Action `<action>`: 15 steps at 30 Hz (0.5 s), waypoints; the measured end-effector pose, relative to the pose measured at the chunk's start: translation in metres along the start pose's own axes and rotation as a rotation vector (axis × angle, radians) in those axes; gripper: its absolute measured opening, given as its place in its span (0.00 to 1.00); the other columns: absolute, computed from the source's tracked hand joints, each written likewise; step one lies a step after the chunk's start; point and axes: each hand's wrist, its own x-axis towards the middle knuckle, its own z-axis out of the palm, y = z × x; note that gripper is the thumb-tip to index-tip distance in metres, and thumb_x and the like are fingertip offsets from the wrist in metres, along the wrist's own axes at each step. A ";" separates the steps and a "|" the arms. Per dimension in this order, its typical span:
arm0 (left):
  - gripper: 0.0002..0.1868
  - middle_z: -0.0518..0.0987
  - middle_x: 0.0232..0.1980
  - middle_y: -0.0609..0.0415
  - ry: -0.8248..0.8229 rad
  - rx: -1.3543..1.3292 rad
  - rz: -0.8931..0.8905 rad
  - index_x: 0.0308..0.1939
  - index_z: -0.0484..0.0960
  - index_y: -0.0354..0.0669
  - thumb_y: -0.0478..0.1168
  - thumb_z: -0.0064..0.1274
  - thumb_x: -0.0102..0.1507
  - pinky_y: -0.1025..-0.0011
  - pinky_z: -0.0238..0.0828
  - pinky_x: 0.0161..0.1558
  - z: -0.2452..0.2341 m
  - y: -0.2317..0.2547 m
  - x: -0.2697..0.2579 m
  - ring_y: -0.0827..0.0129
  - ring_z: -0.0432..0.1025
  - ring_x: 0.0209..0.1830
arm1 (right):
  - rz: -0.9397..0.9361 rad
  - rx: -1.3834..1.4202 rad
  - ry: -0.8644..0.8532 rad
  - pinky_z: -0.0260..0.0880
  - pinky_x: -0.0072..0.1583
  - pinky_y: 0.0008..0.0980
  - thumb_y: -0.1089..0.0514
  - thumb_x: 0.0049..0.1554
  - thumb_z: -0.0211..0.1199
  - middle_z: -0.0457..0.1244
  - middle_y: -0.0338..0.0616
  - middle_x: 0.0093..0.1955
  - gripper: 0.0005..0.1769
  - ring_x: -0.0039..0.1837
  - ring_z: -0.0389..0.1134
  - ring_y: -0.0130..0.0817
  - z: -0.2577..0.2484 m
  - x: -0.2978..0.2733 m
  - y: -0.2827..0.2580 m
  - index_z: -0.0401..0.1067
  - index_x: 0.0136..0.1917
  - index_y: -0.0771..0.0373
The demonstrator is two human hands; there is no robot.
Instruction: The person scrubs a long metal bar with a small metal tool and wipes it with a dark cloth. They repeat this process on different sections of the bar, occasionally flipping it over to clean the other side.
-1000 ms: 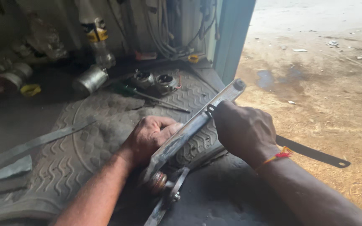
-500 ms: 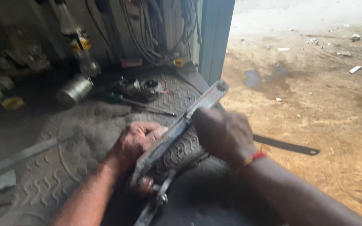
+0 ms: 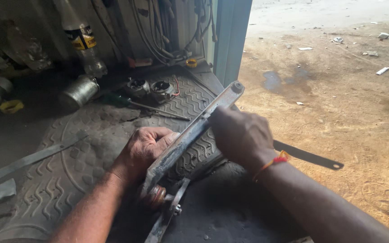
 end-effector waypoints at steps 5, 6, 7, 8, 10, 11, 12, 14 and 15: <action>0.19 0.79 0.27 0.58 0.099 -0.074 -0.003 0.31 0.86 0.33 0.46 0.54 0.68 0.71 0.67 0.28 0.003 -0.003 0.000 0.77 0.68 0.27 | 0.136 -0.032 0.071 0.69 0.42 0.53 0.53 0.60 0.57 0.68 0.48 0.37 0.06 0.39 0.71 0.53 0.012 -0.005 0.017 0.72 0.43 0.54; 0.19 0.80 0.29 0.58 0.181 -0.094 0.036 0.32 0.87 0.36 0.46 0.52 0.68 0.72 0.68 0.31 0.000 -0.002 -0.001 0.77 0.70 0.28 | 0.169 -0.065 0.104 0.69 0.44 0.54 0.53 0.62 0.55 0.69 0.50 0.42 0.07 0.42 0.71 0.54 0.013 -0.001 0.027 0.72 0.44 0.53; 0.19 0.82 0.30 0.59 0.263 -0.115 0.076 0.33 0.88 0.39 0.47 0.49 0.69 0.73 0.69 0.33 -0.004 0.001 -0.003 0.78 0.71 0.30 | 0.202 -0.098 0.136 0.69 0.46 0.55 0.54 0.64 0.54 0.69 0.51 0.47 0.08 0.44 0.71 0.56 0.014 0.000 0.036 0.73 0.46 0.53; 0.20 0.83 0.32 0.60 0.347 -0.126 0.121 0.34 0.89 0.41 0.48 0.47 0.70 0.74 0.70 0.35 -0.010 0.004 -0.004 0.78 0.73 0.31 | 0.349 0.013 0.130 0.67 0.49 0.56 0.53 0.63 0.54 0.69 0.54 0.49 0.08 0.48 0.69 0.58 0.015 -0.001 0.042 0.72 0.48 0.54; 0.22 0.84 0.34 0.57 0.566 0.124 0.121 0.36 0.88 0.43 0.50 0.43 0.73 0.73 0.69 0.38 -0.025 0.014 -0.006 0.74 0.75 0.34 | 0.649 0.234 0.107 0.64 0.55 0.58 0.52 0.61 0.53 0.68 0.59 0.52 0.11 0.55 0.66 0.63 0.018 -0.008 0.057 0.70 0.52 0.57; 0.23 0.85 0.35 0.55 0.669 0.247 0.119 0.37 0.87 0.44 0.51 0.42 0.74 0.72 0.69 0.39 -0.029 0.020 -0.005 0.73 0.77 0.35 | 0.637 0.245 0.101 0.64 0.57 0.57 0.52 0.61 0.52 0.68 0.59 0.53 0.12 0.55 0.67 0.62 0.022 -0.010 0.062 0.69 0.54 0.58; 0.20 0.85 0.37 0.56 0.694 -0.080 0.056 0.39 0.86 0.45 0.51 0.44 0.73 0.72 0.71 0.41 -0.030 0.025 -0.002 0.73 0.78 0.36 | 0.624 0.250 0.096 0.64 0.59 0.57 0.52 0.61 0.51 0.69 0.59 0.54 0.13 0.56 0.68 0.62 0.027 -0.008 0.065 0.68 0.55 0.59; 0.16 0.85 0.42 0.58 0.721 -0.728 -0.081 0.43 0.85 0.45 0.52 0.49 0.70 0.70 0.77 0.46 -0.034 0.039 0.007 0.72 0.79 0.39 | 0.678 0.320 0.083 0.64 0.62 0.54 0.53 0.60 0.50 0.68 0.58 0.55 0.15 0.59 0.68 0.60 0.027 -0.008 0.070 0.68 0.57 0.59; 0.16 0.83 0.40 0.57 0.650 -0.703 -0.037 0.44 0.84 0.46 0.52 0.49 0.70 0.66 0.75 0.43 -0.034 0.046 0.016 0.70 0.78 0.37 | 0.745 0.387 0.074 0.64 0.62 0.53 0.54 0.59 0.51 0.68 0.59 0.56 0.16 0.60 0.68 0.58 0.024 -0.007 0.072 0.69 0.58 0.58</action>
